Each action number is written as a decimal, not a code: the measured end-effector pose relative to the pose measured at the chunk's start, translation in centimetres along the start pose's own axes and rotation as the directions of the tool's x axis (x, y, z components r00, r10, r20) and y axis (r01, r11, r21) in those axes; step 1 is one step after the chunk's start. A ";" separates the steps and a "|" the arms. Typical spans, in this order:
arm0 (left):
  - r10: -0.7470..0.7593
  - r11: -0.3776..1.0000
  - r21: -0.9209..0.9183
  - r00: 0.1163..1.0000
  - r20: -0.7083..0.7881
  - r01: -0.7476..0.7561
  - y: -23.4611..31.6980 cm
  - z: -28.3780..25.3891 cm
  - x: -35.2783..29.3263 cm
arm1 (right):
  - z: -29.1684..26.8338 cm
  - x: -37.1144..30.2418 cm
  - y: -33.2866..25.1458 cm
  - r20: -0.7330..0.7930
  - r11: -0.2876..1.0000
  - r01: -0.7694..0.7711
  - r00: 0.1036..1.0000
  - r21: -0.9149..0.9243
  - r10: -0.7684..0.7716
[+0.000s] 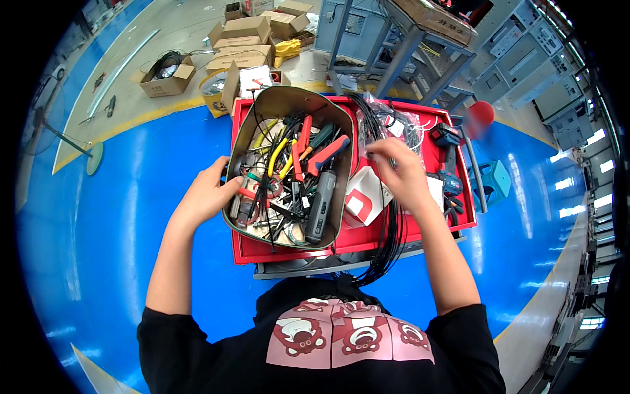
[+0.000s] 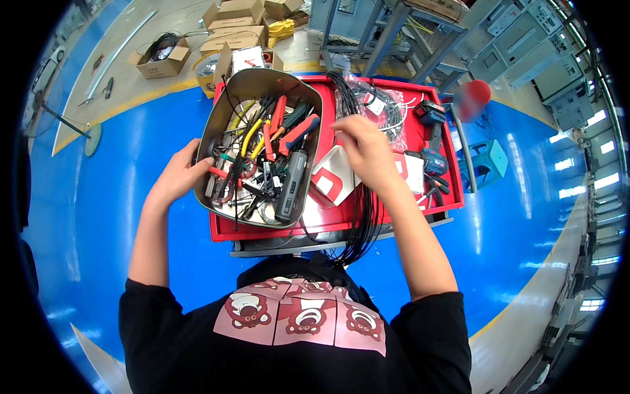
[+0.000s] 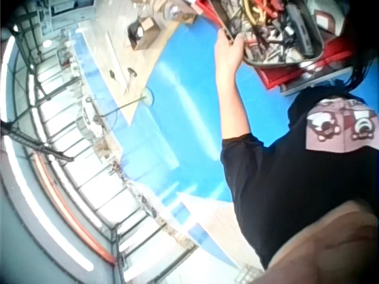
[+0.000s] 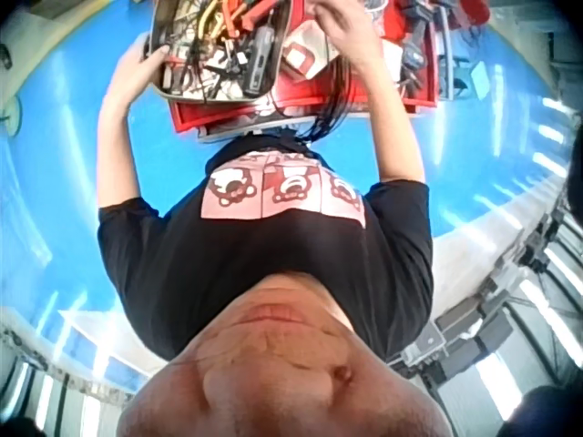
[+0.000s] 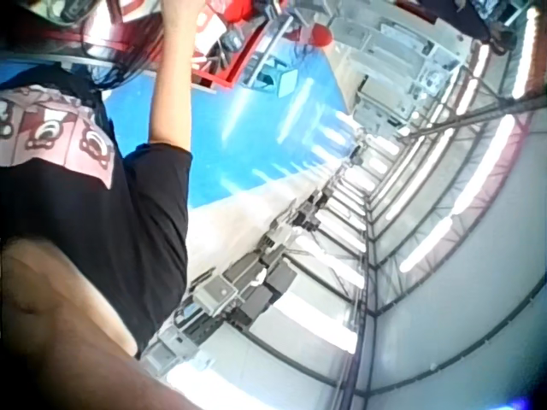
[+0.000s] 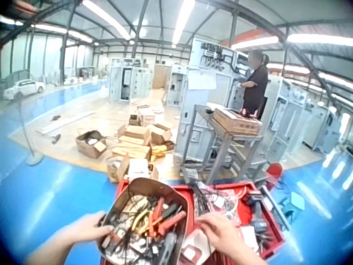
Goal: The person uses a screwdriver to secure a small white box to a metal cabinet, then retrieves pliers from a tool cart and strips the ends of several black wires on the floor.
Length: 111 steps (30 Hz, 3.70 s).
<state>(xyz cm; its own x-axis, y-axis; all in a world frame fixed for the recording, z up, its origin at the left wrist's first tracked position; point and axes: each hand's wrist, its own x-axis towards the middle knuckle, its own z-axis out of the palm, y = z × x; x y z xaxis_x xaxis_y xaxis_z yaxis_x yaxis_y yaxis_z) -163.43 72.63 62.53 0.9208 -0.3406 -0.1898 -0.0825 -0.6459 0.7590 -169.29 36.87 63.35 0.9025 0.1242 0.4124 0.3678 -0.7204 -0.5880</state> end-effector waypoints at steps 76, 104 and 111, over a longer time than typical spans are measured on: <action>-0.064 0.986 0.149 0.993 -0.099 0.079 -1.0 0.5 0.7 | 8.5 1.2 -0.5 0.140 0.967 -0.254 0.958 0.009 0.250; 0.030 0.963 0.265 0.961 -0.275 0.046 -1.0 1.6 -0.1 | 0.4 -14.1 -1.5 -0.016 0.955 -0.130 0.990 0.265 0.139; 0.136 0.984 0.149 0.943 -0.304 -0.095 -4.0 1.2 0.2 | 0.5 -18.2 -3.0 -0.009 0.901 -0.290 0.951 0.322 0.310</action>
<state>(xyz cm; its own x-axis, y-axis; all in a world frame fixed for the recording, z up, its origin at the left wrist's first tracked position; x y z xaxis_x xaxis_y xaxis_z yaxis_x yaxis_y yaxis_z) -163.41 74.33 58.71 0.9728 -0.2019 0.1136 -0.2249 -0.7051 0.6725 -186.68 37.10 57.25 0.9699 -0.1113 0.2165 0.1416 -0.4653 -0.8737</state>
